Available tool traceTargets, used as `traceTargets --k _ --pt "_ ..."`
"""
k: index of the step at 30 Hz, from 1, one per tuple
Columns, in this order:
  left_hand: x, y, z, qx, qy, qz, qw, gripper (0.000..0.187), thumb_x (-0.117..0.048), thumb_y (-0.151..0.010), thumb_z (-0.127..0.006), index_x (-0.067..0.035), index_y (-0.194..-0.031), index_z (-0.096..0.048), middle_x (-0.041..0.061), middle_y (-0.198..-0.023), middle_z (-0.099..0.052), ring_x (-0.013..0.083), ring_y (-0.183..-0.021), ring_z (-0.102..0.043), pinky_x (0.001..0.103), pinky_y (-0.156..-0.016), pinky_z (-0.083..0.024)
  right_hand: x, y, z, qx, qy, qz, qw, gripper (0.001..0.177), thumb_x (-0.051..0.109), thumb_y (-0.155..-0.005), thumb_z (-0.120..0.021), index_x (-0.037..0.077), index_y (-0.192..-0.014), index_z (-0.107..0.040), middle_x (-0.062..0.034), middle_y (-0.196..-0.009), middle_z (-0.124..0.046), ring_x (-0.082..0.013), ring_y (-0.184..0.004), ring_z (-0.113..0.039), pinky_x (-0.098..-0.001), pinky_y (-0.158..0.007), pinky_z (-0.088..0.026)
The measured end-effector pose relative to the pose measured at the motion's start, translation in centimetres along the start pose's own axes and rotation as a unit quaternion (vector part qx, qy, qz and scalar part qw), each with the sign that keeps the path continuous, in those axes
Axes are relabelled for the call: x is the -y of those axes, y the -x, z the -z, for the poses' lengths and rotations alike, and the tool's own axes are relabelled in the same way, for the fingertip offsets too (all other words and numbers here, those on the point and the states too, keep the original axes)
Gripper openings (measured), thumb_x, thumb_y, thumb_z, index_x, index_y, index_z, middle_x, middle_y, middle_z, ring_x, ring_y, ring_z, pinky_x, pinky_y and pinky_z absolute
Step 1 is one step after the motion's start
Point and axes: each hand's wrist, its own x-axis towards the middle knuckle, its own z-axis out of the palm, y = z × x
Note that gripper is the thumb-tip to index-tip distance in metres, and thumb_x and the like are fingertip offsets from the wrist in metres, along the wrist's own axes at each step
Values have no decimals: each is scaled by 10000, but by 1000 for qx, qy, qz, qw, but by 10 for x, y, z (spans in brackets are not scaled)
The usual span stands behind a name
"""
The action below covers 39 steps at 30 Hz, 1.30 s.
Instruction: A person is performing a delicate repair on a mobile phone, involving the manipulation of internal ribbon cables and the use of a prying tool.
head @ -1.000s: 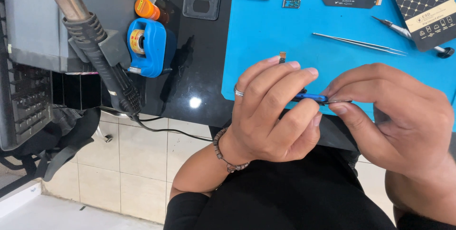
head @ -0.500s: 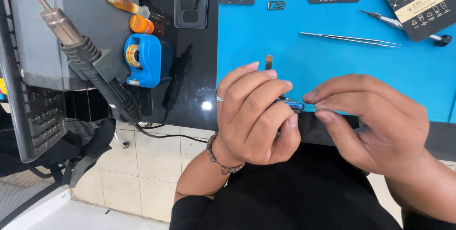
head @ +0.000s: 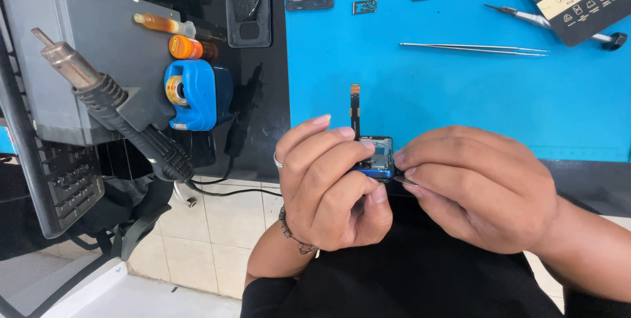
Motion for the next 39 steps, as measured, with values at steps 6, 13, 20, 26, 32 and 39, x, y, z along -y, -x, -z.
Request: traceTargets --k 6,13,20,26,32,39 --pt "0 0 -1 -6 -2 4 1000 211 -200 -968 -475 -111 -789 -543 93 -868 -690 255 -879 -652 435 -893 -561 2 -8 0 -2 -4 21 1000 119 17 -962 -582 -85 -907 -606 -242 -918 -656 -356 -793 -673 -413 -684 -591" --pt "-1 0 -3 -17 -3 7 1000 219 -199 -979 -467 -108 -794 -542 91 -870 -683 257 -863 -662 437 -874 -575 4 -6 0 9 32 39 999 137 16 -977 -540 -92 -910 -590 -257 -898 -631 -380 -738 -619 -447 -643 -546" --pt "0 -1 -4 -15 4 10 1000 224 -194 -987 -469 -105 -794 -539 96 -872 -680 260 -865 -661 439 -868 -580 9 -9 3 33 72 36 996 160 -9 -992 -481 -103 -915 -586 -263 -900 -600 -371 -708 -561 -454 -619 -511" --pt "0 -2 -4 -16 9 11 1000 230 -194 -987 -468 -101 -792 -548 95 -877 -683 257 -870 -665 437 -871 -582 8 -4 1 53 81 15 995 160 -12 -1001 -467 -86 -907 -573 -244 -896 -573 -362 -682 -499 -451 -597 -470" --pt "1 -4 -5 -21 10 10 1000 235 -190 -988 -462 -104 -784 -541 94 -853 -684 251 -859 -662 425 -873 -577 4 5 -4 14 36 -10 999 166 54 -988 -546 -97 -1000 -615 -245 -878 -607 -366 -697 -571 -447 -630 -524" --pt "0 -3 -5 -24 11 10 1000 234 -195 -990 -463 -104 -792 -546 92 -855 -683 251 -856 -664 426 -866 -584 6 3 -6 3 60 -2 998 147 34 -982 -569 -100 -991 -630 -251 -864 -609 -359 -663 -551 -444 -596 -488"
